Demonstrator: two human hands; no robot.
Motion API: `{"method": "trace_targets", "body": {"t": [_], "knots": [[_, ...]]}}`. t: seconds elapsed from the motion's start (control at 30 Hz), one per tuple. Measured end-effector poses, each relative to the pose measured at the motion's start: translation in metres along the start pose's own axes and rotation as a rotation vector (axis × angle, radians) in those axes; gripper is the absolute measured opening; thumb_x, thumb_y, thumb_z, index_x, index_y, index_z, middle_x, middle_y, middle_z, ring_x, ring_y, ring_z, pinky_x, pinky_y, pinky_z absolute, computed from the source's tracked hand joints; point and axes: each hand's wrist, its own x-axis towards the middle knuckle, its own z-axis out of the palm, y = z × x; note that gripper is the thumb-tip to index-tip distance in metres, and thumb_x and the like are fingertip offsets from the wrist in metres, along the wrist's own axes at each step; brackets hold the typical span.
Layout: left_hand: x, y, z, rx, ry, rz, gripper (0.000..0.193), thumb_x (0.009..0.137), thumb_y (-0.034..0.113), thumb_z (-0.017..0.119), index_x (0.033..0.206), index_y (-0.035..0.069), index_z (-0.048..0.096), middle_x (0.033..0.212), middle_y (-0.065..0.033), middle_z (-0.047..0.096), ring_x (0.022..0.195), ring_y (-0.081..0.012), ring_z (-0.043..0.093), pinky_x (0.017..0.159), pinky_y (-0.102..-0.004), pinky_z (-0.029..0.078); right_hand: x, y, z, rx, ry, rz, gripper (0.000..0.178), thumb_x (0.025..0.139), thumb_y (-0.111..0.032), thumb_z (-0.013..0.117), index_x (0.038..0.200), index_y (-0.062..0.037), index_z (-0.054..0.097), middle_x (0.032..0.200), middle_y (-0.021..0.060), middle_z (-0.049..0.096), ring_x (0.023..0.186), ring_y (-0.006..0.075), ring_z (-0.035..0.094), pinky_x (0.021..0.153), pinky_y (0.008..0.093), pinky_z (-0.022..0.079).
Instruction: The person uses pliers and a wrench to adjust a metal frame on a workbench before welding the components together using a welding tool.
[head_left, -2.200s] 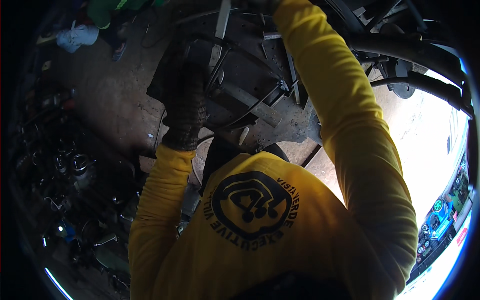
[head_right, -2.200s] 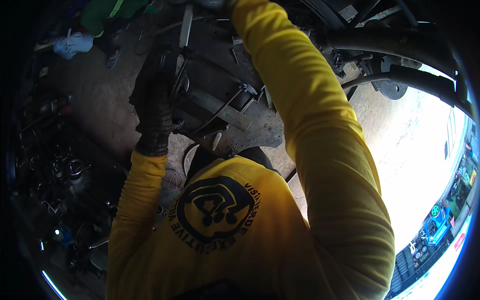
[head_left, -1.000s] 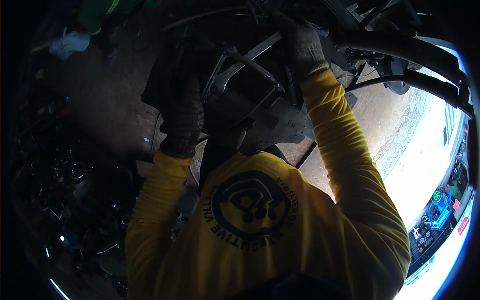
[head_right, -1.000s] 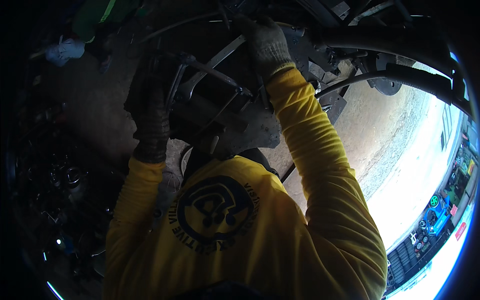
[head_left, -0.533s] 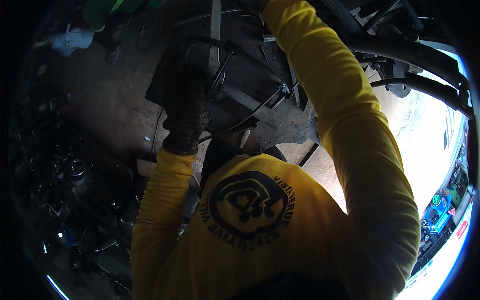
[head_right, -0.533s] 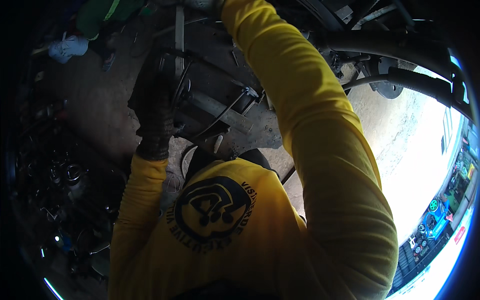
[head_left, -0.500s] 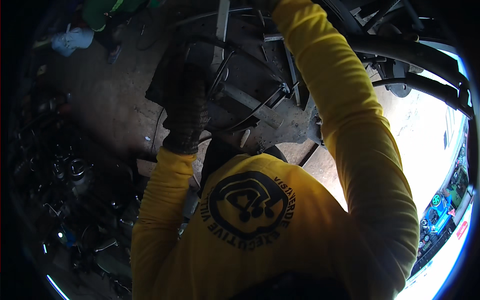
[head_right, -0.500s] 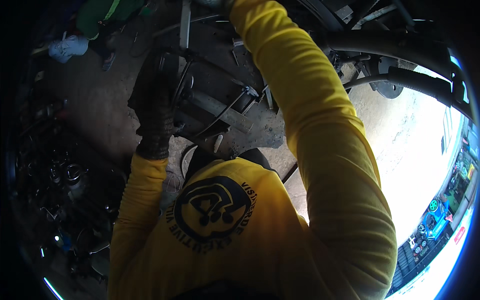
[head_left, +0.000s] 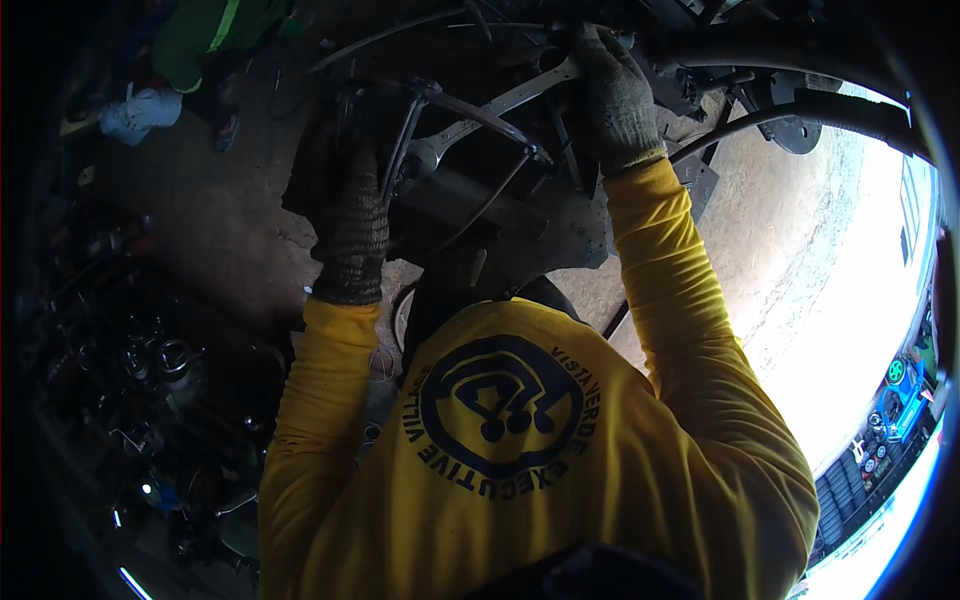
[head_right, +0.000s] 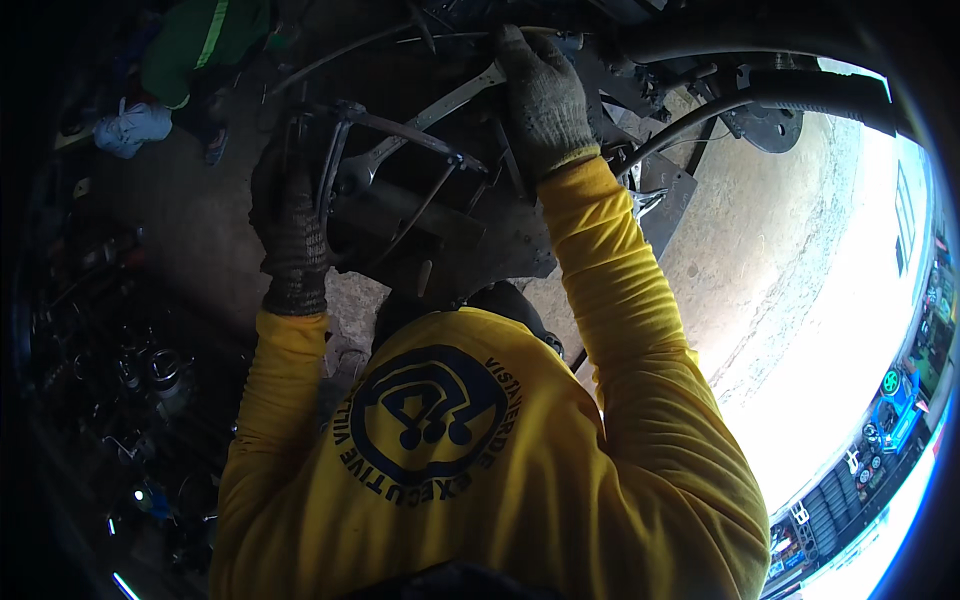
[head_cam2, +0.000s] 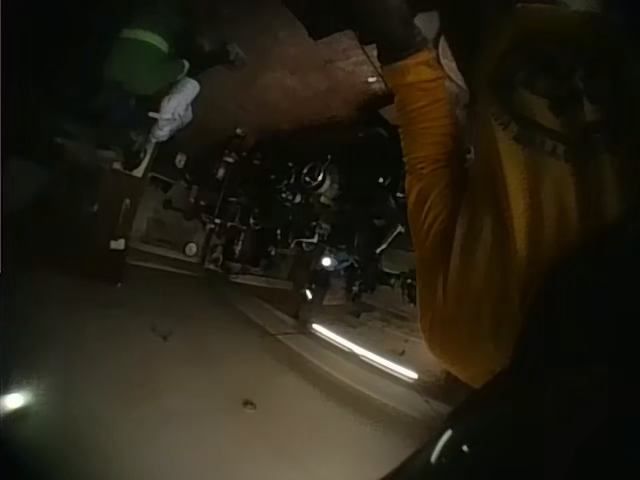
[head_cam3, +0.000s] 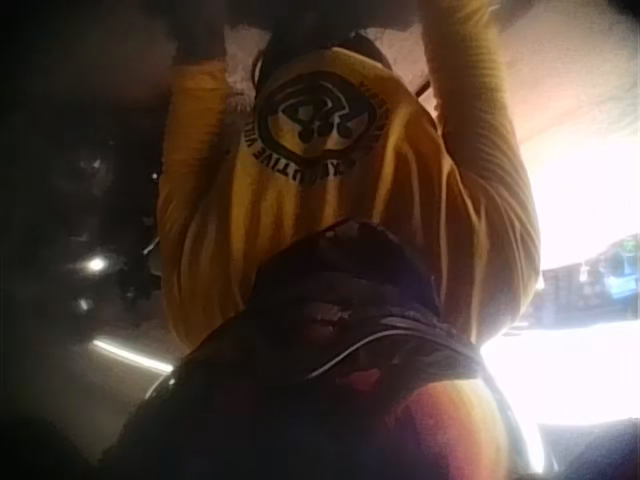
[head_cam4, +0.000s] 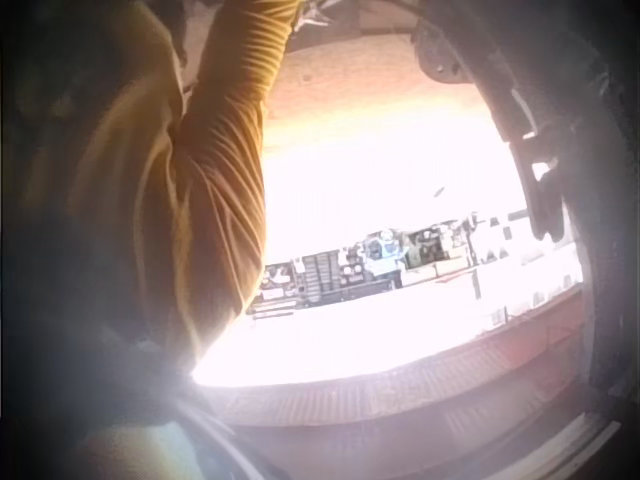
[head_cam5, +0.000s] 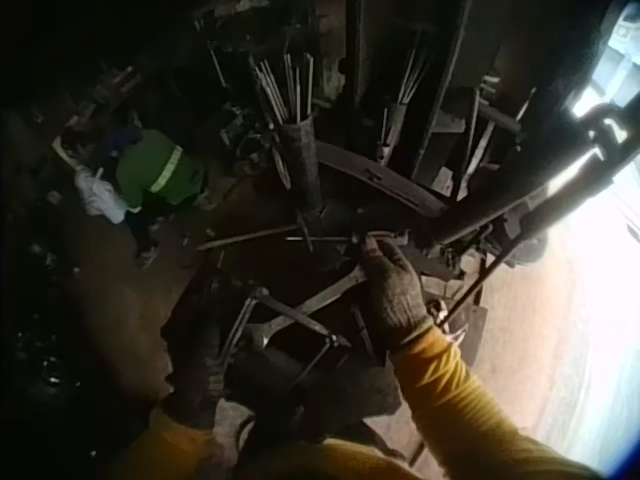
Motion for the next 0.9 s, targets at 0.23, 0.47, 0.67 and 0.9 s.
{"method": "trace_targets", "body": {"t": [0.23,0.47,0.67,0.9], "knots": [[0.001,0.015,-0.001,-0.144,-0.035,-0.161,0.053,0.093,0.025,0.072,0.135,-0.002,0.055,0.128,-0.0129,0.061,0.116,-0.0235,0.061,0.097,-0.0363,0.051,0.011,0.001,0.012,0.068,0.021,0.145,0.047,0.1,-0.036,0.062,0.127,0.0031,0.058,0.094,0.0113,0.067,0.074,0.0222,0.07,0.061,0.0315,0.059],[-0.007,0.0,0.002,0.131,0.054,0.081,0.047,0.097,0.03,0.069,0.131,-0.001,0.059,0.118,-0.0106,0.066,0.102,-0.0168,0.066,0.084,-0.0305,0.056,0.113,0.039,0.039,-1.025,-0.311,-0.788,0.037,0.101,-0.021,0.055,0.13,0.0014,0.061,0.119,0.0229,0.066,0.112,0.0333,0.062,0.097,0.038,0.047],[0.001,-0.002,-0.005,0.457,-0.068,0.274,0.046,0.097,0.03,0.068,0.131,0.0,0.06,0.114,-0.0105,0.067,0.101,-0.0183,0.066,0.085,-0.0337,0.056,0.165,0.039,0.132,-1.471,-0.57,-0.6,0.034,0.103,-0.024,0.054,0.126,-0.0004,0.062,0.107,0.0172,0.066,0.095,0.0276,0.061,0.083,0.0352,0.047],[0.001,0.0,0.002,-0.068,-0.016,-0.021,0.051,0.096,0.031,0.07,0.135,0.001,0.056,0.115,-0.0108,0.064,0.103,-0.018,0.065,0.083,-0.0322,0.057,0.125,-0.042,0.11,-0.91,-0.418,-0.435,0.032,0.104,-0.028,0.053,0.122,-0.0025,0.064,0.093,0.0106,0.065,0.075,0.021,0.059,0.067,0.0318,0.046]]}}
